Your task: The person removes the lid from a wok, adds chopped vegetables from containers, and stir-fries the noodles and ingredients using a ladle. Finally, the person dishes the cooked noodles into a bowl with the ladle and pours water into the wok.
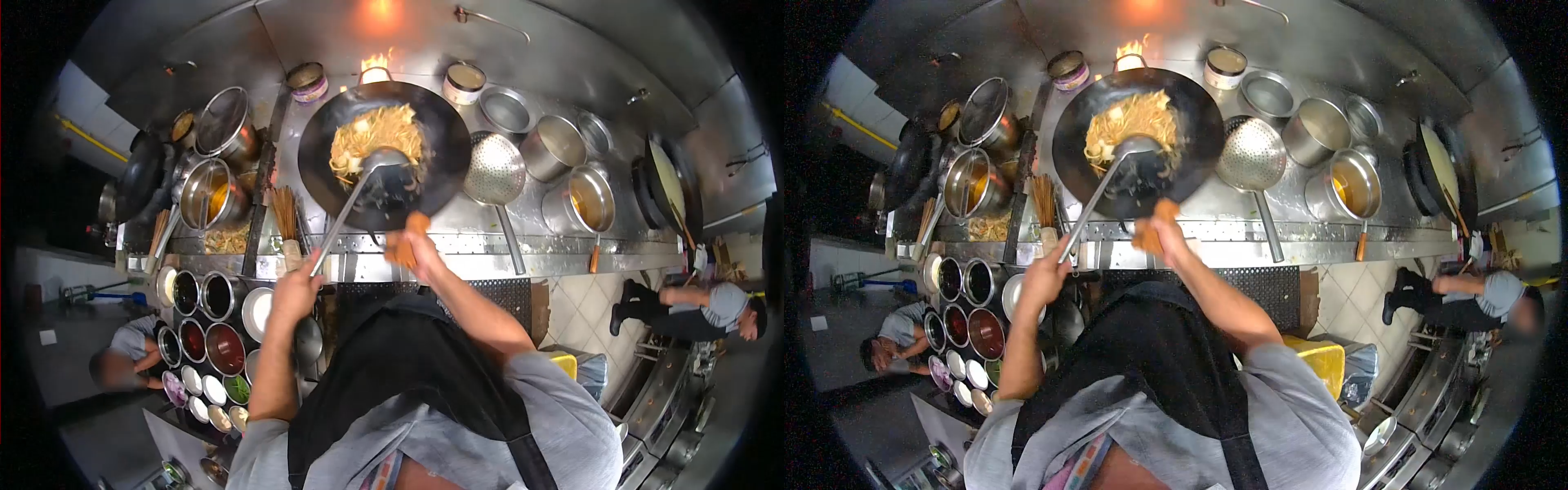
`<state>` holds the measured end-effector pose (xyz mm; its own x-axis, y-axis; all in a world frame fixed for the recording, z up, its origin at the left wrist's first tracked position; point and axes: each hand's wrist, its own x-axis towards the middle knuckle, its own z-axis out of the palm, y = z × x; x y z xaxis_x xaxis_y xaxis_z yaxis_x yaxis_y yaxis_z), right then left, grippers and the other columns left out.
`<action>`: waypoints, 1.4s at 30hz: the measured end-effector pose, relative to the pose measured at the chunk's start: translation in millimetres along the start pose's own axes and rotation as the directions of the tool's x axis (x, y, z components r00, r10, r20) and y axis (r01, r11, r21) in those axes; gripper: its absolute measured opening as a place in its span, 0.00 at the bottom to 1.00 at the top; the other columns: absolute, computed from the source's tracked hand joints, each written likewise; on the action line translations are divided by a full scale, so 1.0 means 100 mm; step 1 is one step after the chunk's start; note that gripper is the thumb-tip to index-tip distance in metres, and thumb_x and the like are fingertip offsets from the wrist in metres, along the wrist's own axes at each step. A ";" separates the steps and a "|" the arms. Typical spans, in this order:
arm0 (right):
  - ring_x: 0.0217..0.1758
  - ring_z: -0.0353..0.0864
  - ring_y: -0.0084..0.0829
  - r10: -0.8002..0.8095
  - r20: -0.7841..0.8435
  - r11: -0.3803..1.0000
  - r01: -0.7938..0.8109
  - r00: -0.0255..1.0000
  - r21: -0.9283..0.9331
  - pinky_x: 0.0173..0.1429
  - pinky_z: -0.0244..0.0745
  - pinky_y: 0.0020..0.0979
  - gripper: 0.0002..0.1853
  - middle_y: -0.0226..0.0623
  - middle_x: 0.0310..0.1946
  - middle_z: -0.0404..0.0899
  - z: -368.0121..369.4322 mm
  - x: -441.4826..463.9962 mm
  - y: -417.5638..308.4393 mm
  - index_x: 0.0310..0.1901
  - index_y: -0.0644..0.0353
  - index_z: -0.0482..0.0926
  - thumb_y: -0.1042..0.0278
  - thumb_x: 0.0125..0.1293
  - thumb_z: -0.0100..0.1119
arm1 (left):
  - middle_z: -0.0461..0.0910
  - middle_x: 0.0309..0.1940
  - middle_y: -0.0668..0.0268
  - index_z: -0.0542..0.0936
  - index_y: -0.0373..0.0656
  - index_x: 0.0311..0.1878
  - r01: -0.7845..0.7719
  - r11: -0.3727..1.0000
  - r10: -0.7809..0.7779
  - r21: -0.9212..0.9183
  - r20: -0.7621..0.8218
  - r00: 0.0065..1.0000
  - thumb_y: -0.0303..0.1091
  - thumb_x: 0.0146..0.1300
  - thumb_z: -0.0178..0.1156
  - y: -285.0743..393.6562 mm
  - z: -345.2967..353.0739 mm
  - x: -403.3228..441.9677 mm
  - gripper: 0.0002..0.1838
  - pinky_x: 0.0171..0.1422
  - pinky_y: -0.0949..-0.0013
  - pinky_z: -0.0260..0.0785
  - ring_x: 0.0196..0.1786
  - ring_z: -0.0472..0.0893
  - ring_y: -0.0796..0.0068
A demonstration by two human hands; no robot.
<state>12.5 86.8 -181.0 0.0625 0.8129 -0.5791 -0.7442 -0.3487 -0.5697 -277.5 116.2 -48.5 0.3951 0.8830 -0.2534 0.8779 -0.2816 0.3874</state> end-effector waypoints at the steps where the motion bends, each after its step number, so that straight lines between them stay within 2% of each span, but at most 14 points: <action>1: 0.44 0.85 0.48 -0.011 -0.009 0.999 0.010 1.000 -0.053 0.48 0.85 0.50 0.20 0.49 0.45 0.82 -0.15 -0.25 0.17 0.54 0.70 0.74 0.67 0.63 0.52 | 0.85 0.41 0.48 0.68 0.64 0.75 0.002 1.000 -0.002 -0.019 -0.024 1.000 0.38 0.67 0.63 0.00 0.11 -0.02 0.33 0.47 0.47 0.77 0.41 0.84 0.42; 5: 0.45 0.85 0.48 -0.032 0.026 0.973 0.037 0.999 -0.229 0.50 0.84 0.50 0.21 0.49 0.46 0.81 -0.55 -0.38 0.32 0.56 0.67 0.74 0.66 0.62 0.52 | 0.83 0.35 0.43 0.72 0.61 0.72 -0.034 0.984 0.028 -0.177 -0.039 0.999 0.36 0.64 0.67 0.06 -0.25 -0.44 0.33 0.46 0.48 0.74 0.40 0.83 0.39; 8: 0.42 0.83 0.52 0.016 -0.120 0.997 -0.007 0.993 0.080 0.46 0.83 0.55 0.16 0.52 0.44 0.81 0.29 -0.29 -0.36 0.50 0.68 0.72 0.69 0.63 0.52 | 0.82 0.36 0.42 0.71 0.59 0.73 0.143 0.970 -0.107 -0.195 0.188 0.976 0.34 0.64 0.68 0.22 -0.94 -0.69 0.33 0.48 0.53 0.74 0.42 0.83 0.41; 10: 0.40 0.84 0.51 0.007 0.004 0.988 -0.007 1.000 0.152 0.41 0.86 0.56 0.14 0.53 0.42 0.79 0.33 0.22 -0.50 0.49 0.72 0.67 0.73 0.65 0.51 | 0.83 0.38 0.44 0.72 0.59 0.73 0.134 0.989 -0.115 -0.068 0.223 0.968 0.36 0.65 0.67 0.25 -1.02 -0.58 0.32 0.50 0.53 0.74 0.44 0.83 0.41; 13: 0.40 0.84 0.51 0.057 -0.013 0.991 -0.055 0.998 0.122 0.42 0.86 0.58 0.15 0.53 0.42 0.80 0.19 0.65 -0.51 0.52 0.68 0.68 0.73 0.66 0.50 | 0.84 0.41 0.45 0.72 0.58 0.72 -0.010 0.995 0.013 -0.102 0.026 1.000 0.37 0.65 0.66 -0.02 -0.47 -0.25 0.32 0.53 0.54 0.75 0.47 0.84 0.43; 20: 0.41 0.85 0.54 0.077 0.021 0.993 -0.078 0.997 0.086 0.45 0.86 0.56 0.16 0.55 0.45 0.82 0.07 1.06 -0.57 0.54 0.67 0.68 0.71 0.67 0.48 | 0.85 0.48 0.45 0.71 0.44 0.72 0.148 0.887 -0.157 -0.438 0.016 0.987 0.36 0.66 0.63 0.05 -0.19 0.48 0.31 0.57 0.57 0.74 0.52 0.85 0.48; 22: 0.41 0.85 0.54 0.103 0.028 0.991 -0.105 0.994 0.080 0.45 0.86 0.53 0.16 0.54 0.45 0.82 0.10 1.16 -0.56 0.54 0.68 0.70 0.70 0.67 0.48 | 0.86 0.40 0.51 0.70 0.42 0.73 -0.252 0.951 0.166 -0.180 -0.391 0.905 0.34 0.66 0.64 -0.33 0.26 1.04 0.32 0.43 0.62 0.77 0.35 0.86 0.63; 24: 0.41 0.86 0.53 0.105 0.008 0.993 -0.105 0.994 0.062 0.45 0.86 0.51 0.16 0.53 0.45 0.83 0.09 1.19 -0.53 0.53 0.69 0.72 0.69 0.67 0.49 | 0.85 0.46 0.46 0.70 0.40 0.72 0.209 0.871 -0.213 -0.446 0.041 0.976 0.36 0.66 0.63 0.19 -0.08 1.35 0.31 0.56 0.61 0.75 0.48 0.86 0.55; 26: 0.41 0.86 0.50 0.119 -0.037 0.993 -0.120 0.992 -0.025 0.44 0.86 0.48 0.16 0.51 0.44 0.84 0.17 1.07 -0.60 0.51 0.68 0.74 0.67 0.67 0.49 | 0.85 0.45 0.46 0.70 0.41 0.72 0.055 0.920 -0.138 -0.388 -0.191 0.972 0.37 0.66 0.63 0.07 0.35 1.91 0.32 0.57 0.61 0.75 0.47 0.86 0.56; 29: 0.41 0.87 0.47 0.158 -0.035 0.984 -0.160 0.987 -0.079 0.42 0.86 0.44 0.17 0.48 0.44 0.85 0.21 1.01 -0.63 0.50 0.67 0.77 0.65 0.66 0.50 | 0.85 0.47 0.44 0.69 0.42 0.73 0.255 0.807 -0.240 -0.532 0.098 0.966 0.37 0.64 0.63 0.48 0.19 1.94 0.33 0.59 0.58 0.74 0.51 0.85 0.49; 32: 0.42 0.87 0.44 0.195 0.008 0.977 -0.194 0.981 -0.088 0.39 0.84 0.39 0.17 0.45 0.44 0.86 0.14 1.10 -0.64 0.50 0.66 0.78 0.65 0.66 0.51 | 0.84 0.46 0.43 0.71 0.50 0.73 -0.133 0.912 0.107 -0.387 -0.088 0.990 0.36 0.63 0.62 0.04 0.49 1.92 0.33 0.56 0.56 0.75 0.50 0.85 0.47; 33: 0.42 0.87 0.44 0.207 0.024 0.975 -0.204 0.978 -0.089 0.38 0.84 0.38 0.17 0.45 0.44 0.86 0.11 1.14 -0.63 0.51 0.66 0.78 0.65 0.66 0.51 | 0.83 0.46 0.42 0.73 0.60 0.72 -0.083 0.956 0.076 -0.283 -0.036 0.996 0.35 0.62 0.61 0.00 0.36 1.76 0.32 0.56 0.55 0.75 0.51 0.84 0.47; 39: 0.42 0.86 0.45 0.161 0.009 0.981 -0.159 0.987 -0.114 0.38 0.84 0.40 0.14 0.47 0.42 0.84 0.06 1.18 -0.60 0.49 0.65 0.76 0.65 0.68 0.49 | 0.85 0.35 0.49 0.74 0.64 0.71 -0.188 0.934 0.219 0.303 -0.072 0.973 0.31 0.58 0.66 -0.24 -0.54 0.71 0.35 0.41 0.50 0.76 0.36 0.85 0.48; 42: 0.40 0.85 0.47 0.027 -0.085 0.998 -0.021 0.996 0.064 0.39 0.84 0.46 0.12 0.50 0.39 0.82 0.49 0.53 -0.63 0.48 0.65 0.73 0.68 0.69 0.46 | 0.84 0.33 0.47 0.74 0.57 0.70 -0.082 0.997 0.083 -0.012 0.040 0.996 0.30 0.61 0.63 -0.13 -0.88 0.03 0.31 0.45 0.46 0.75 0.37 0.84 0.44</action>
<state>29.9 174.5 -147.7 0.0986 0.7609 -0.6413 -0.7865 -0.3353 -0.5186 -311.4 155.5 23.9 0.4767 0.8411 -0.2557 0.8390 -0.3485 0.4178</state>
